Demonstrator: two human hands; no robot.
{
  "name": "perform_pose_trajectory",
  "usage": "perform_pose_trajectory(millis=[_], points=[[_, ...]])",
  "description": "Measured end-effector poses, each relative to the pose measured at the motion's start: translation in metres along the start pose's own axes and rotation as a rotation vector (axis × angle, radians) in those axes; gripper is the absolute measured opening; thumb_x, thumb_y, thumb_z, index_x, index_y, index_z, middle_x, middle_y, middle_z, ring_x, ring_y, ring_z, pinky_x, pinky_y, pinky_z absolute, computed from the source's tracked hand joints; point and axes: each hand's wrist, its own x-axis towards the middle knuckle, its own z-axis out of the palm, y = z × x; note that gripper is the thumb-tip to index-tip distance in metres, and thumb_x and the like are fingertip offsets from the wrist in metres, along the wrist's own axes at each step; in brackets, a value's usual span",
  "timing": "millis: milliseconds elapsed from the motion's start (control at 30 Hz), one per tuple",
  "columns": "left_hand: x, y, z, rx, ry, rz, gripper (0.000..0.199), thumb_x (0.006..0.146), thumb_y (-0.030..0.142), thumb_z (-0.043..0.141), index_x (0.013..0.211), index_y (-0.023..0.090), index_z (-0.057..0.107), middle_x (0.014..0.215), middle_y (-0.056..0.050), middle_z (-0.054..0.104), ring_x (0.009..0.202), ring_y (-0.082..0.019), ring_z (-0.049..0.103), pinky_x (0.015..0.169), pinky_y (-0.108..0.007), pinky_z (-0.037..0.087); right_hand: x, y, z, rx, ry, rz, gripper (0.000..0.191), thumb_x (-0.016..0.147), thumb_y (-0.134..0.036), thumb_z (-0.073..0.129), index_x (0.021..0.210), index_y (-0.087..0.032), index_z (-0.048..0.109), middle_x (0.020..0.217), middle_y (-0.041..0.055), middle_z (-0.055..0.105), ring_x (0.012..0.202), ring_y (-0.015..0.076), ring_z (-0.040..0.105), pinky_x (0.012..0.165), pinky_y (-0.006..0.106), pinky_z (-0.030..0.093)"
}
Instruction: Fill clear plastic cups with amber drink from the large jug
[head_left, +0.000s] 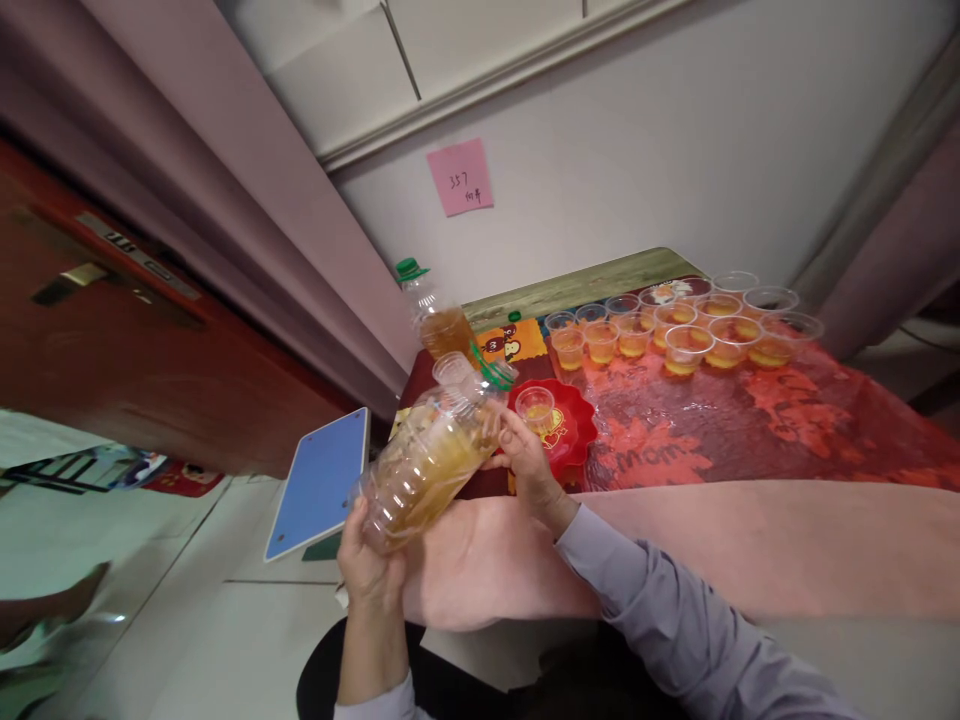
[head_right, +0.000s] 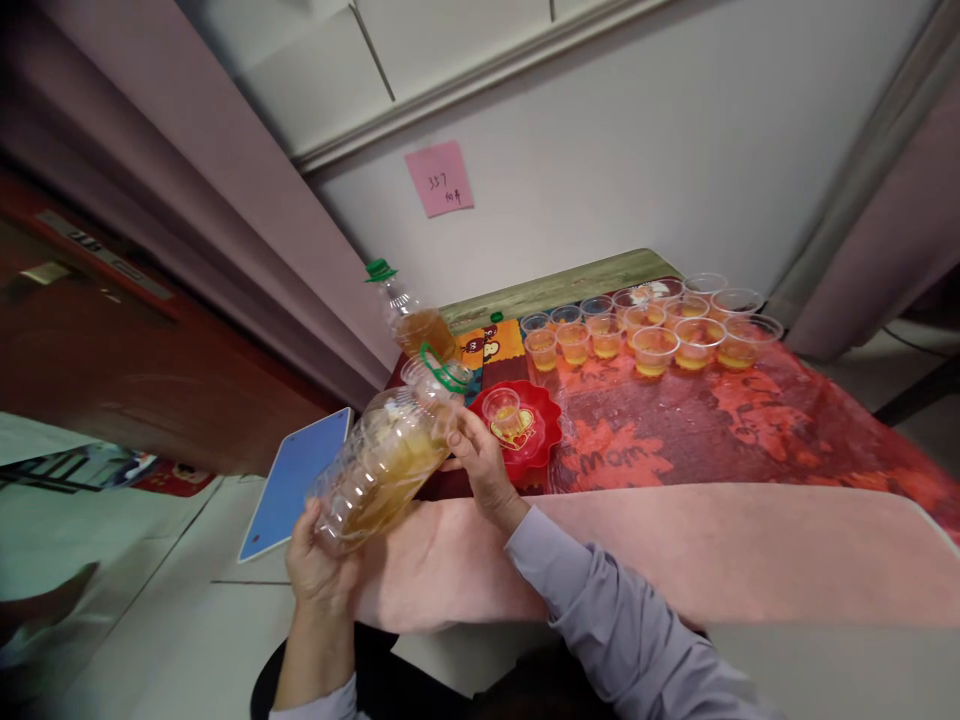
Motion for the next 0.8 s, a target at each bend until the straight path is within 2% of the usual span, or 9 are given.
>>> perform_pose_trajectory(millis=[133,267,433,533,633,733,800], points=[[-0.002,-0.017,-0.005,-0.1,-0.003,-0.056,0.033,0.081,0.046,0.076,0.105,0.024,0.08,0.112,-0.006,0.082,0.123,-0.033,0.07,0.104,-0.046,0.057,-0.001,0.002,0.0,0.033,-0.073,-0.016,0.065,0.085,-0.059,0.08,0.141,-0.029,0.068,0.149,0.0089,0.067,0.126,0.0292,0.068,0.074,0.029,0.065],[-0.004,-0.029,-0.012,-0.178,-0.005,-0.043,0.033,0.085,0.048,0.07,0.11,0.028,0.079,0.125,-0.003,0.079,0.143,-0.032,0.057,0.112,-0.046,0.052,-0.005,0.001,0.003,0.084,-0.221,0.038,0.058,0.088,-0.061,0.078,0.136,-0.029,0.071,0.148,0.0089,0.069,0.134,0.0296,0.065,0.085,0.035,0.065],[-0.004,-0.035,-0.018,-0.214,-0.048,-0.015,0.037,0.086,0.051,0.067,0.114,0.027,0.077,0.128,-0.005,0.078,0.143,-0.035,0.057,0.115,-0.052,0.049,-0.008,-0.001,0.005,0.097,-0.346,0.084,0.054,0.088,-0.061,0.079,0.131,-0.029,0.074,0.142,0.0081,0.072,0.138,0.0291,0.063,0.096,0.041,0.063],[0.001,-0.037,-0.022,-0.285,-0.077,-0.048,0.043,0.086,0.051,0.066,0.118,0.025,0.076,0.127,-0.007,0.078,0.137,-0.036,0.06,0.118,-0.056,0.045,-0.008,0.006,0.004,0.065,-0.336,0.062,0.055,0.086,-0.061,0.081,0.129,-0.028,0.073,0.138,0.0079,0.073,0.134,0.0286,0.065,0.094,0.041,0.065],[0.011,-0.043,-0.033,-0.373,-0.117,-0.114,0.049,0.087,0.053,0.062,0.125,0.024,0.074,0.129,-0.008,0.078,0.132,-0.036,0.064,0.12,-0.063,0.042,-0.011,0.016,0.004,-0.037,-0.279,0.024,0.054,0.083,-0.06,0.084,0.125,-0.027,0.073,0.129,0.0072,0.076,0.121,0.0263,0.072,0.088,0.039,0.066],[0.026,-0.054,-0.049,-0.444,-0.149,-0.131,0.05,0.09,0.051,0.061,0.129,0.023,0.073,0.127,-0.006,0.079,0.125,-0.032,0.068,0.121,-0.059,0.043,-0.016,0.018,0.002,-0.202,-0.187,-0.019,0.043,0.087,-0.057,0.082,0.115,-0.025,0.075,0.117,0.0064,0.079,0.103,0.023,0.077,0.082,0.037,0.066],[0.035,-0.062,-0.059,-0.529,-0.227,-0.125,0.049,0.092,0.049,0.061,0.131,0.022,0.072,0.124,-0.007,0.08,0.121,-0.03,0.071,0.12,-0.054,0.045,-0.017,0.007,-0.004,-0.349,-0.155,-0.071,0.036,0.089,-0.054,0.08,0.11,-0.025,0.076,0.106,0.0059,0.081,0.095,0.0226,0.078,0.082,0.038,0.065]])
